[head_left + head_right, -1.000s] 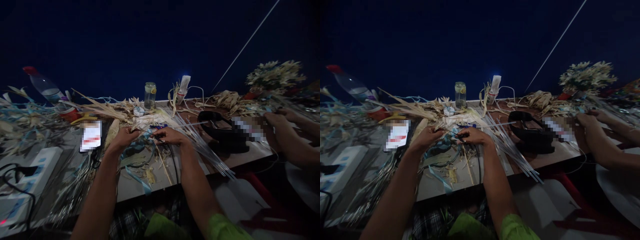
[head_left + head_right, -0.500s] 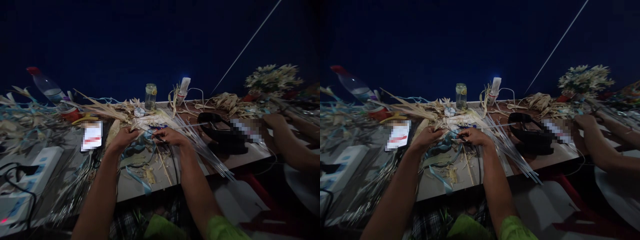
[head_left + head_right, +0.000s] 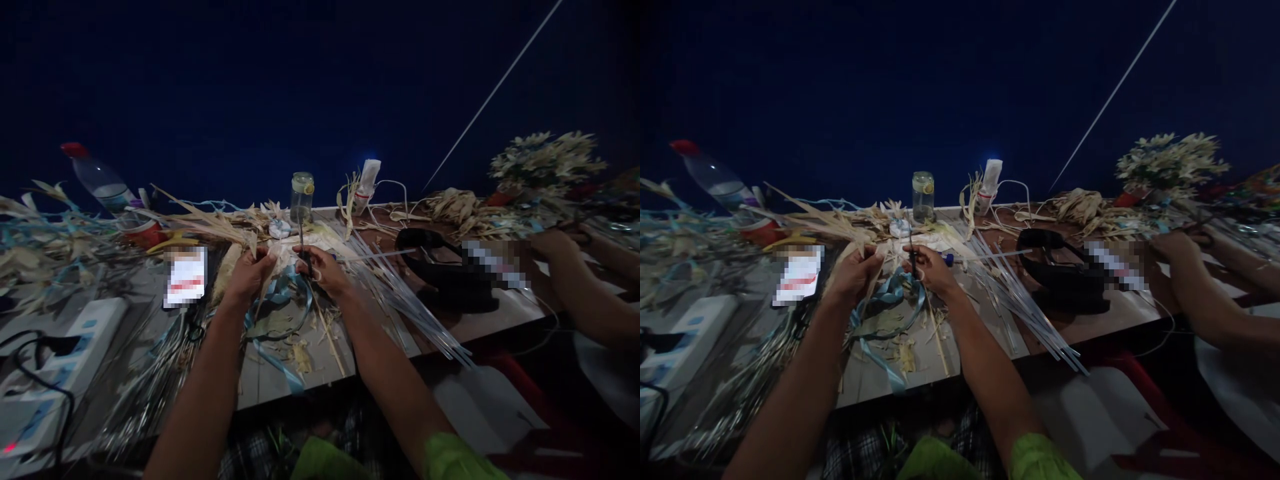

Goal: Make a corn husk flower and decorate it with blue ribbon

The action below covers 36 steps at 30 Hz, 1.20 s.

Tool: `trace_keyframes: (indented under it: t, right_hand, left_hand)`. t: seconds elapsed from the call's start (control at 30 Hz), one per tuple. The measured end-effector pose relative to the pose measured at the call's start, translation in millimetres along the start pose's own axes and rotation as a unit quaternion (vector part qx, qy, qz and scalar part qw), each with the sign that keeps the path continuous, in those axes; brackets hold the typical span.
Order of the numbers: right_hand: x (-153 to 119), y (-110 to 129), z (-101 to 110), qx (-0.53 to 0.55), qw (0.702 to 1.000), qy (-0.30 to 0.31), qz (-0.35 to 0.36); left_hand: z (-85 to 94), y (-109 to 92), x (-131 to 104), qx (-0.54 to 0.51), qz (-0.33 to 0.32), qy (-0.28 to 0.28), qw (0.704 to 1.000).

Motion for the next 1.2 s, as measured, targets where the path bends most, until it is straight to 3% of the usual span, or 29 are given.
trace_keyframes:
  t: [0.1, 0.27, 0.47, 0.63, 0.83, 0.93, 1.03, 1.1, 1.2]
  right_hand:
    - [-1.3, -3.0, -9.8, 0.063, 0.997, -0.038, 0.017]
    - [0.4, -16.4, -21.8, 0.08, 0.995, -0.06, 0.01]
    - [4.5, -30.4, -18.3, 0.12, 0.99, -0.068, -0.03]
    - [6.7, -36.5, -16.6, 0.134, 0.988, -0.058, -0.056]
    - [11.4, -30.1, -5.0, 0.137, 0.983, -0.121, 0.0]
    - [11.1, -28.6, -2.7, 0.079, 0.989, -0.126, 0.018]
    - [10.8, -30.4, -3.8, -0.063, 0.993, -0.097, 0.033]
    - [10.2, -30.7, -3.2, -0.183, 0.978, -0.083, 0.055]
    - [6.6, -31.1, -0.5, -0.353, 0.93, -0.075, 0.067]
  left_hand:
    - [-5.8, 2.1, -0.3, -0.013, -0.002, 0.012, 1.0]
    - [-15.1, 6.7, -5.8, -0.02, 0.02, 0.015, 0.999]
    - [-23.6, 8.6, -14.8, -0.045, 0.075, 0.049, 0.995]
    - [-21.0, 11.6, -14.4, -0.086, 0.112, 0.042, 0.989]
    - [-24.4, 13.3, -14.2, -0.078, 0.103, 0.062, 0.99]
    - [-17.7, 11.4, -10.3, -0.063, 0.079, 0.021, 0.995]
    - [-5.3, 2.3, -4.2, -0.088, 0.041, -0.032, 0.995]
    - [5.0, -5.2, 0.5, -0.131, 0.015, -0.069, 0.989]
    - [18.8, -9.3, 6.0, -0.183, 0.009, -0.123, 0.975]
Point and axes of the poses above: each hand's wrist, its own x-axis towards the middle knuckle, its own z-axis out of the back of the hand, y = z × x, the point moved 8 cm from there along x, towards the middle knuckle, and after that the axes turned 13 degrees about -y, right-handed, at the moved point
